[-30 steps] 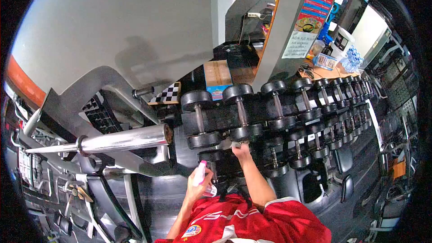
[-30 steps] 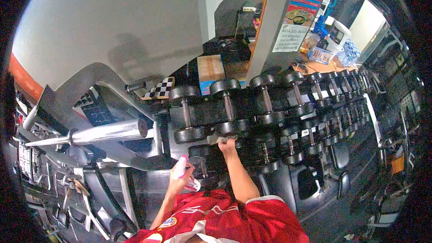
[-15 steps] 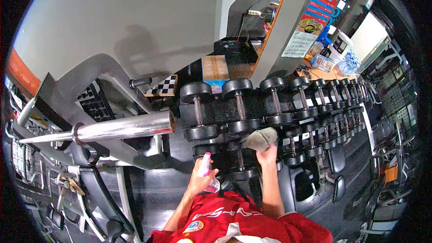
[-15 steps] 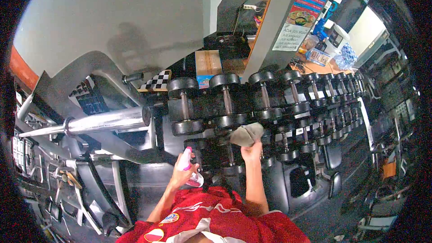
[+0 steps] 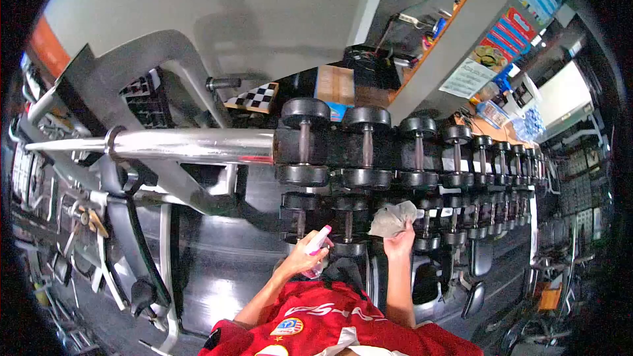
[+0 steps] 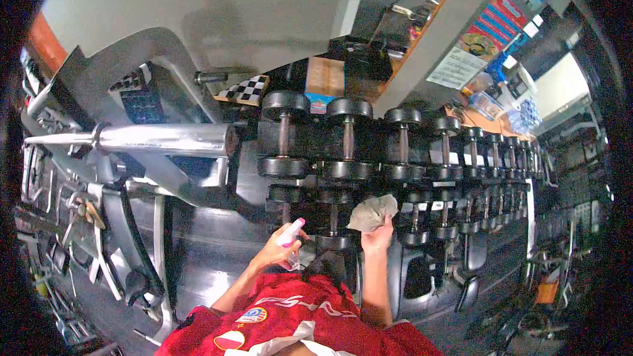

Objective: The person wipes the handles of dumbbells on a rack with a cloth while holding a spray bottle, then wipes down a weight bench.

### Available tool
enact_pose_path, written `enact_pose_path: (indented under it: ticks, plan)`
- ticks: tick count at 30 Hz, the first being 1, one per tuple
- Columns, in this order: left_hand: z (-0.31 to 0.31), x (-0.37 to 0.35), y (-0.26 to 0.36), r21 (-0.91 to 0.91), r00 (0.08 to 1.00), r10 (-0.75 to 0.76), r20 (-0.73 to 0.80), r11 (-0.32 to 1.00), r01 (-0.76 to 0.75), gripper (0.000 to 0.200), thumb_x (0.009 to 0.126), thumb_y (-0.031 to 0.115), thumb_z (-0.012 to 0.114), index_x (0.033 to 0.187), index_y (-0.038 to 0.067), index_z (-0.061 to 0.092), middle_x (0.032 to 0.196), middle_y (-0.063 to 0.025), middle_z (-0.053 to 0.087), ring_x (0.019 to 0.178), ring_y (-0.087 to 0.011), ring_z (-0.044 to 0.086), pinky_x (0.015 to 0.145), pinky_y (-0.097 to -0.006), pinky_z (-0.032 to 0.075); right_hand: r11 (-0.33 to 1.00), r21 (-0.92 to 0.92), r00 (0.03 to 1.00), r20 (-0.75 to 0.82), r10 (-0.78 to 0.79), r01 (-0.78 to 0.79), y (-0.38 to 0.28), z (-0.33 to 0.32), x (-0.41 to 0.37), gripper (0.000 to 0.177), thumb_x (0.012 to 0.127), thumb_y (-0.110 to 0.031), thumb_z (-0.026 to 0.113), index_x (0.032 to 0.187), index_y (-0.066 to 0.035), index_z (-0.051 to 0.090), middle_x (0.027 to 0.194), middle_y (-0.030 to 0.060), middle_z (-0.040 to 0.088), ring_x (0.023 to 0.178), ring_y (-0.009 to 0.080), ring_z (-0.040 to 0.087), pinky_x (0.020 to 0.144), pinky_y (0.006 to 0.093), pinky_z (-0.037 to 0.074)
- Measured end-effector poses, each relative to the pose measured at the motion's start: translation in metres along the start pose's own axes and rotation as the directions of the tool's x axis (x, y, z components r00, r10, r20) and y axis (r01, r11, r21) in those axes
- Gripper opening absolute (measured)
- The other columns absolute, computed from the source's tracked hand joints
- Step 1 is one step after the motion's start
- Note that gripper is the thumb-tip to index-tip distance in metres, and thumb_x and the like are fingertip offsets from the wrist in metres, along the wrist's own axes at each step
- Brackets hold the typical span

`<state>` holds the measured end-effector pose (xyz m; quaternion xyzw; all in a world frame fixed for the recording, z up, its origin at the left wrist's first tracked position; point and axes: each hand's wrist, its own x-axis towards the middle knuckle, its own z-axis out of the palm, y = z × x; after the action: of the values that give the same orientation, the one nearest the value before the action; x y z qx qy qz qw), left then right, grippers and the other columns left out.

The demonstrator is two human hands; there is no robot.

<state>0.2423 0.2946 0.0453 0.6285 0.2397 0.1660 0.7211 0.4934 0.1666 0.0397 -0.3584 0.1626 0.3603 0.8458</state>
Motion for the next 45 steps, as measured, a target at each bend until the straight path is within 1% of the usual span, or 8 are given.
enact_pose_path:
  ticks: [5, 15, 19, 24, 33, 37, 41, 45]
  plan:
    - [0.029, 0.003, -0.029, -0.117, 0.991, -0.101, -0.085, 0.989, 0.09, 0.023, 0.086, 0.008, 0.062, 0.106, 0.006, 0.053, 0.088, -0.0015, 0.059, 0.063, -0.0082, 0.056, 0.057, -0.0251, 0.049, 0.997, -0.009, 0.998, 0.001, 0.071, -0.071, -0.03, -0.007, 0.001, 0.041, 0.099, -0.032, 0.033, 0.125, -0.006, 0.05, 0.126, 0.0105, 0.056, 0.116, 0.0285, 0.053, 0.101, 0.0458, 0.039]
    - [0.091, 0.028, -0.068, 0.05, 0.972, -0.027, -0.234, 0.998, 0.04, 0.085, 0.056, 0.031, 0.089, 0.127, 0.007, 0.048, 0.086, -0.0004, 0.054, 0.067, -0.0111, 0.05, 0.063, -0.0258, 0.046, 0.992, -0.03, 0.989, -0.081, 0.12, -0.123, -0.068, -0.072, 0.007, 0.04, 0.098, -0.032, 0.035, 0.127, -0.008, 0.049, 0.128, 0.0093, 0.054, 0.119, 0.0289, 0.05, 0.103, 0.0471, 0.037]
    - [0.111, 0.046, -0.095, 0.428, 0.962, 0.087, -0.258, 0.903, 0.032, 0.077, 0.064, 0.034, 0.084, 0.127, 0.007, 0.048, 0.094, -0.0049, 0.058, 0.068, -0.0173, 0.056, 0.062, -0.0301, 0.049, 0.98, -0.005, 0.976, -0.093, 0.195, -0.197, -0.068, -0.118, 0.021, 0.039, 0.097, -0.032, 0.037, 0.124, -0.008, 0.052, 0.124, 0.0095, 0.057, 0.116, 0.0287, 0.053, 0.1, 0.0456, 0.041]
    - [0.131, 0.074, -0.115, 0.287, 0.846, -0.162, -0.508, 0.894, 0.343, 0.031, 0.076, 0.031, 0.072, 0.093, 0.008, 0.062, 0.073, -0.0118, 0.065, 0.073, -0.0247, 0.065, 0.066, -0.0359, 0.05, 0.968, -0.085, 0.965, -0.132, 0.225, -0.237, -0.073, -0.135, 0.033, 0.038, 0.097, -0.031, 0.036, 0.121, -0.007, 0.053, 0.123, 0.0095, 0.058, 0.115, 0.0284, 0.054, 0.099, 0.0453, 0.041]
    - [0.147, 0.102, -0.148, 0.307, 0.778, -0.244, -0.579, 0.819, 0.485, 0.03, 0.079, 0.033, 0.066, 0.093, 0.007, 0.062, 0.09, -0.0197, 0.066, 0.089, -0.0399, 0.063, 0.074, -0.0465, 0.049, 0.949, -0.109, 0.956, -0.036, 0.293, -0.295, -0.061, -0.171, 0.08, 0.037, 0.095, -0.029, 0.049, 0.126, -0.011, 0.047, 0.124, 0.0057, 0.055, 0.115, 0.0267, 0.052, 0.098, 0.0445, 0.041]
    - [0.152, 0.101, -0.15, 0.233, 0.741, -0.31, -0.595, 0.816, 0.529, 0.028, 0.078, 0.031, 0.067, 0.092, 0.007, 0.062, 0.085, -0.019, 0.066, 0.084, -0.0389, 0.064, 0.071, -0.0449, 0.05, 0.942, -0.333, 0.995, 0.078, 0.069, -0.039, -0.024, -0.161, 0.105, 0.043, 0.092, -0.02, 0.057, 0.131, -0.009, 0.044, 0.127, 0.0066, 0.052, 0.116, 0.0251, 0.052, 0.097, 0.0414, 0.042]
    - [0.155, 0.089, -0.143, 0.23, 0.772, -0.265, -0.578, 0.855, 0.465, 0.024, 0.079, 0.026, 0.068, 0.091, 0.006, 0.061, 0.08, -0.0174, 0.066, 0.078, -0.0344, 0.065, 0.068, -0.0399, 0.05, 0.164, -0.821, 0.831, 0.506, -0.233, 0.546, 0.037, -0.139, 0.14, 0.037, 0.092, -0.013, 0.053, 0.129, -0.008, 0.048, 0.127, 0.011, 0.053, 0.116, 0.0306, 0.051, 0.097, 0.0406, 0.041]
    - [0.157, 0.077, -0.13, 0.157, 0.8, -0.171, -0.575, 0.937, 0.313, 0.021, 0.082, 0.018, 0.066, 0.092, 0.001, 0.06, 0.074, -0.0165, 0.064, 0.069, -0.0245, 0.065, 0.064, -0.0349, 0.05, -0.511, -0.164, 0.374, 0.862, 0.342, 0.844, 0.096, -0.098, 0.164, 0.035, 0.087, -0.015, 0.053, 0.121, -0.012, 0.057, 0.13, 0.0105, 0.052, 0.122, 0.0331, 0.045, 0.101, 0.0483, 0.034]
